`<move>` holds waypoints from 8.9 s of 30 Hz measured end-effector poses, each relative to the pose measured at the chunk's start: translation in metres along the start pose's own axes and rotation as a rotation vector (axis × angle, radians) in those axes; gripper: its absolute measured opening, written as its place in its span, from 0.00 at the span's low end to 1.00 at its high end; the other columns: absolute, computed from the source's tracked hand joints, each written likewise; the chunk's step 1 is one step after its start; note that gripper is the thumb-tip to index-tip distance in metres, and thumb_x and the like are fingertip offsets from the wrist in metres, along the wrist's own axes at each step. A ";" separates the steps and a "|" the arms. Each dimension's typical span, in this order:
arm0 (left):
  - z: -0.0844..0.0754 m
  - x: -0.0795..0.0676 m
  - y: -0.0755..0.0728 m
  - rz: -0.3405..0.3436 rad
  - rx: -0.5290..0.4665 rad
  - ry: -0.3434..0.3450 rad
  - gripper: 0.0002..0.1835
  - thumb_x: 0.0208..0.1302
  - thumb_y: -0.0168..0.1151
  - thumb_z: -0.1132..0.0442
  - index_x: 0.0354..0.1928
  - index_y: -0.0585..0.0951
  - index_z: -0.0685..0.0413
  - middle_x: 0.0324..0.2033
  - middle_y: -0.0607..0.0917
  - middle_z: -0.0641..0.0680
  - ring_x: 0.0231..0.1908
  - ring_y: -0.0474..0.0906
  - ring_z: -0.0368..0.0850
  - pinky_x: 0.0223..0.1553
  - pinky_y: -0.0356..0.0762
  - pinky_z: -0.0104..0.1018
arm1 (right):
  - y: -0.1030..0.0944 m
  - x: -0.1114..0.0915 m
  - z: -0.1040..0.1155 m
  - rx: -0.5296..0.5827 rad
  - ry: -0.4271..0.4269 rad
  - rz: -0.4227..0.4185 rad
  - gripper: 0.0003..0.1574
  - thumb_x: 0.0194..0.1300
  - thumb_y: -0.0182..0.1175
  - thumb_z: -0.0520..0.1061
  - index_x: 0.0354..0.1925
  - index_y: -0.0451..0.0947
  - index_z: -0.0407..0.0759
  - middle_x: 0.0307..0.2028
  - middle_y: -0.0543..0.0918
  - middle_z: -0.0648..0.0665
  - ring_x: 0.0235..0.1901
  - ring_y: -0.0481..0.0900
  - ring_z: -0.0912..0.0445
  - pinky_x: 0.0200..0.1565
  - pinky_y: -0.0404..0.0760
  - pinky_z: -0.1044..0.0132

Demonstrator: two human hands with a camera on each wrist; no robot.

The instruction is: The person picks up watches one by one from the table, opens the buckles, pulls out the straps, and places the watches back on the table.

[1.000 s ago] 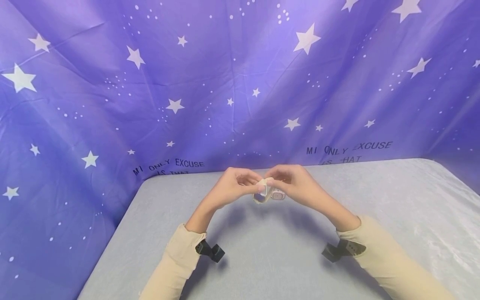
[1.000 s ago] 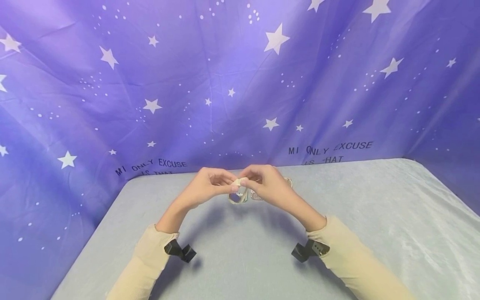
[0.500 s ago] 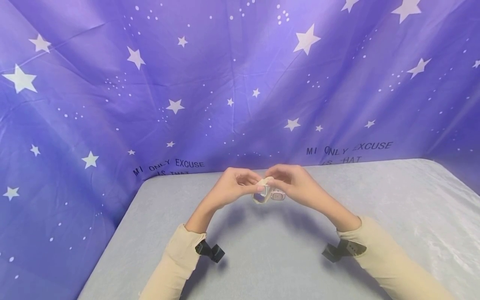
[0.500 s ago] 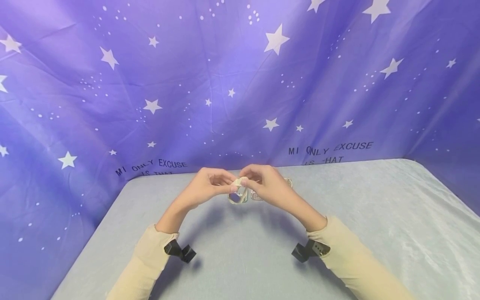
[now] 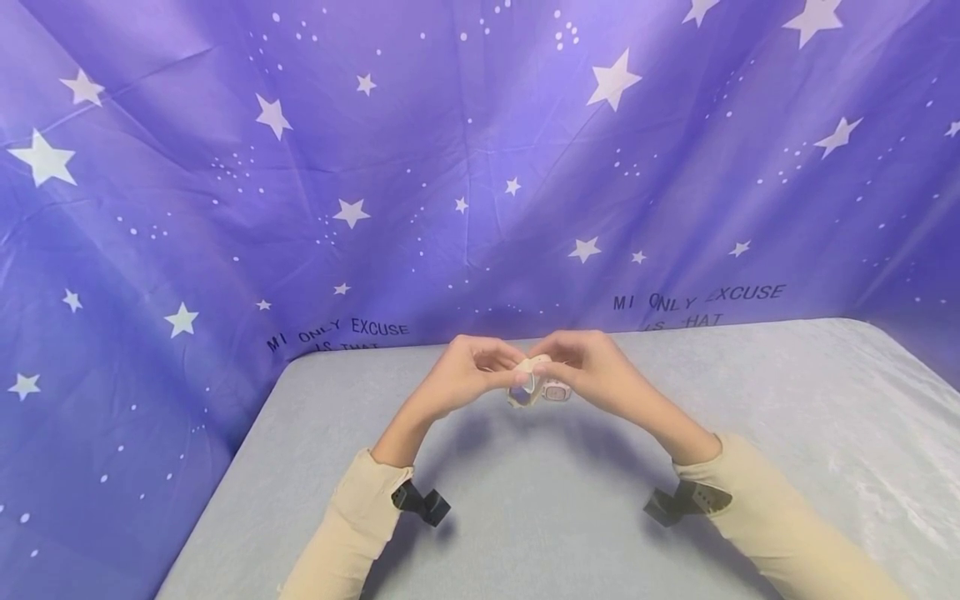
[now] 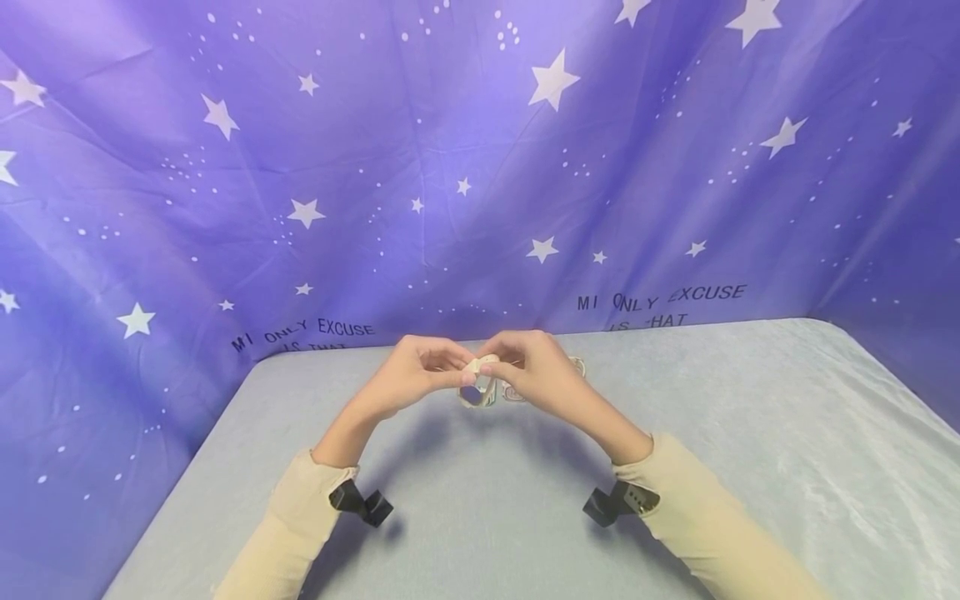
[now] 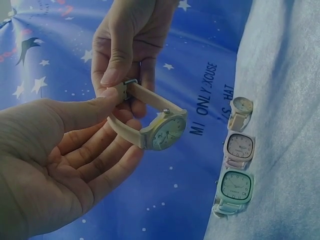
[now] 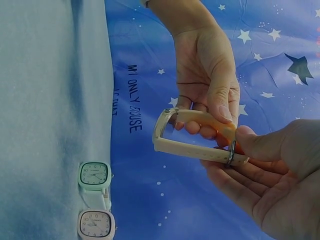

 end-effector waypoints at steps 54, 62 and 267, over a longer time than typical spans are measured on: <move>0.004 0.001 0.010 -0.127 -0.187 -0.083 0.08 0.64 0.70 0.62 0.35 0.81 0.59 0.40 0.91 0.60 0.37 0.85 0.62 0.30 0.82 0.31 | 0.002 -0.003 0.006 0.256 -0.025 -0.022 0.12 0.72 0.55 0.31 0.52 0.68 0.31 0.49 0.86 0.28 0.50 0.87 0.39 0.52 0.87 0.61; -0.001 0.000 0.008 -0.205 -0.212 -0.001 0.08 0.61 0.72 0.64 0.38 0.81 0.57 0.33 0.88 0.54 0.30 0.81 0.42 0.31 0.85 0.37 | 0.000 -0.002 0.007 0.287 -0.022 -0.055 0.10 0.72 0.55 0.30 0.50 0.68 0.31 0.52 0.84 0.28 0.53 0.85 0.37 0.52 0.87 0.64; -0.021 -0.010 -0.004 -0.102 -0.175 -0.009 0.13 0.61 0.72 0.67 0.48 0.87 0.62 0.39 0.91 0.60 0.35 0.88 0.42 0.43 0.86 0.38 | 0.005 -0.013 0.003 0.301 0.112 -0.155 0.20 0.67 0.68 0.44 0.56 0.83 0.40 0.41 0.89 0.39 0.39 0.89 0.51 0.46 0.88 0.63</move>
Point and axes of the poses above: each hand's wrist, its own x-axis towards the middle knuckle, its own y-axis out of the palm, z = x × y, the point moved 6 cm from there along x, towards the middle knuckle
